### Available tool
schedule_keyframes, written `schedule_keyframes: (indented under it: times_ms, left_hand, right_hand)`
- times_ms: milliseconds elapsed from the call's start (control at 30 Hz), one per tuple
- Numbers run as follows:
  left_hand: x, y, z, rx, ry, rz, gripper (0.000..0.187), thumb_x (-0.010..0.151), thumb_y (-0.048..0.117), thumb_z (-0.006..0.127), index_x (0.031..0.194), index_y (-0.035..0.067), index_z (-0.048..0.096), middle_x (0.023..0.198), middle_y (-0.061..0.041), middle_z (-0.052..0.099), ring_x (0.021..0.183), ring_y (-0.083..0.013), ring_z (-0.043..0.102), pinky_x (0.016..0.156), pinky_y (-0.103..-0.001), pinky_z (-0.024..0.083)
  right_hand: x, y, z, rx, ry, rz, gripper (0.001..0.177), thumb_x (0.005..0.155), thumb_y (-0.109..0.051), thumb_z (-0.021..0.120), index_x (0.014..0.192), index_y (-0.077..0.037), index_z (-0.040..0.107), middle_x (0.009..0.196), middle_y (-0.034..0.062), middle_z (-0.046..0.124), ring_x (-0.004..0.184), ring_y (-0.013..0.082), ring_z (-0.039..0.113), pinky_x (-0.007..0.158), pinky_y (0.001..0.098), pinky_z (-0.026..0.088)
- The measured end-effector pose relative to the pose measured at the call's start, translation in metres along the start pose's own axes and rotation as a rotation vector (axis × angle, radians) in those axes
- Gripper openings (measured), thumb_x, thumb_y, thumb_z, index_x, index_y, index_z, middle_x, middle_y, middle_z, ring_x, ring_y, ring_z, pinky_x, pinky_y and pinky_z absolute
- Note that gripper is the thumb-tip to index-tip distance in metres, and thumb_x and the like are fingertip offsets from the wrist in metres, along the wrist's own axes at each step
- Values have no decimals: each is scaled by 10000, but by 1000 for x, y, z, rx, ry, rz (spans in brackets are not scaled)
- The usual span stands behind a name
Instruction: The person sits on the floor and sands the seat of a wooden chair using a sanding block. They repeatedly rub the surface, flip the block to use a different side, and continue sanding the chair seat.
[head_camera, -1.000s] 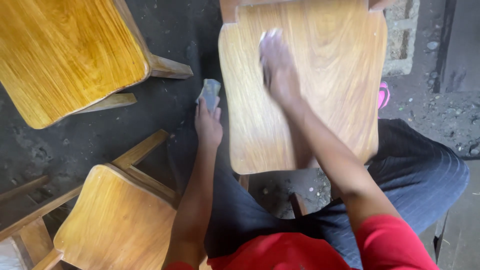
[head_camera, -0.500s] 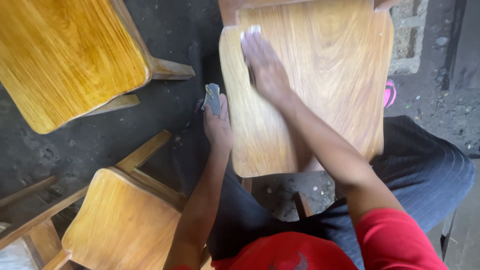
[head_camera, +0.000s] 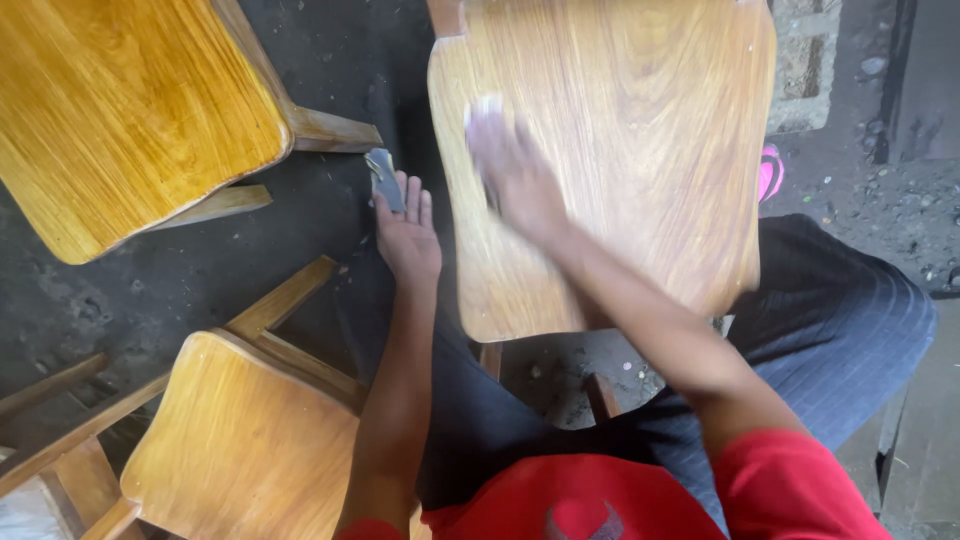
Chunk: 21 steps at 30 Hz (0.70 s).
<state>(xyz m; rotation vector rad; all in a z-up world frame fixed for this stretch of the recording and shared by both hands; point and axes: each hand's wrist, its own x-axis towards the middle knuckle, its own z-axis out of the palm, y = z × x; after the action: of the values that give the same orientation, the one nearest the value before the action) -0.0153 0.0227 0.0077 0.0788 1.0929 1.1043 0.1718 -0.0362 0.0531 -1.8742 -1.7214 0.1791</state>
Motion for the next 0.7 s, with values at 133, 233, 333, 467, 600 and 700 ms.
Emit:
schedule_keyframes:
  times_ms: [133,233,333,467,600,700]
  left_hand:
    - [11,14,-12,-117,-12,67,440,1008,218,737,1403,77,604,1505,-244,522,1380,-437,532,1197,-520,428]
    - [-1,22,-6,-128,-14,116,422,989,167,769,1368,49,624,1492,-233,528,1377,-418,535,1184,-513,450]
    - [-22,33,17,-86,67,147,453,918,126,768,1331,14,617,1422,-215,594,1324,-364,583,1115,-446,500]
    - [-19,38,23,-95,164,146,426,856,90,761,1246,9,611,1328,-225,665,1223,-324,650,1007,-398,556]
    - [-6,44,13,-89,62,131,358,898,85,742,1244,88,650,1285,-171,693,1175,-297,668,998,-392,542]
    - [-17,51,15,-101,34,142,462,895,71,732,1340,33,616,1353,-203,654,1238,-324,637,1039,-393,537]
  right_hand:
    - [-87,-38,-10,47,-240,-106,530,1039,-203,444,1555,-84,455,1603,142,462,1514,330,381,1256,586,222]
    - [-39,-16,3,-23,-215,-152,533,1047,-220,442,1566,-97,454,1611,132,456,1519,319,372,1251,594,203]
    - [50,1,18,-97,-122,-105,488,1112,-220,444,1581,-88,434,1618,127,438,1511,327,367,1239,567,233]
    - [73,-13,12,-71,-148,54,464,1146,-186,459,1601,-140,384,1663,37,357,1545,292,283,1251,528,247]
    - [-40,-32,-3,7,-183,-258,524,1186,-245,246,1682,-206,80,1754,60,175,1629,343,146,1325,613,132]
    - [-62,-42,-17,66,-492,-372,666,919,-22,619,1554,-123,446,1635,97,400,1549,311,287,1288,525,163]
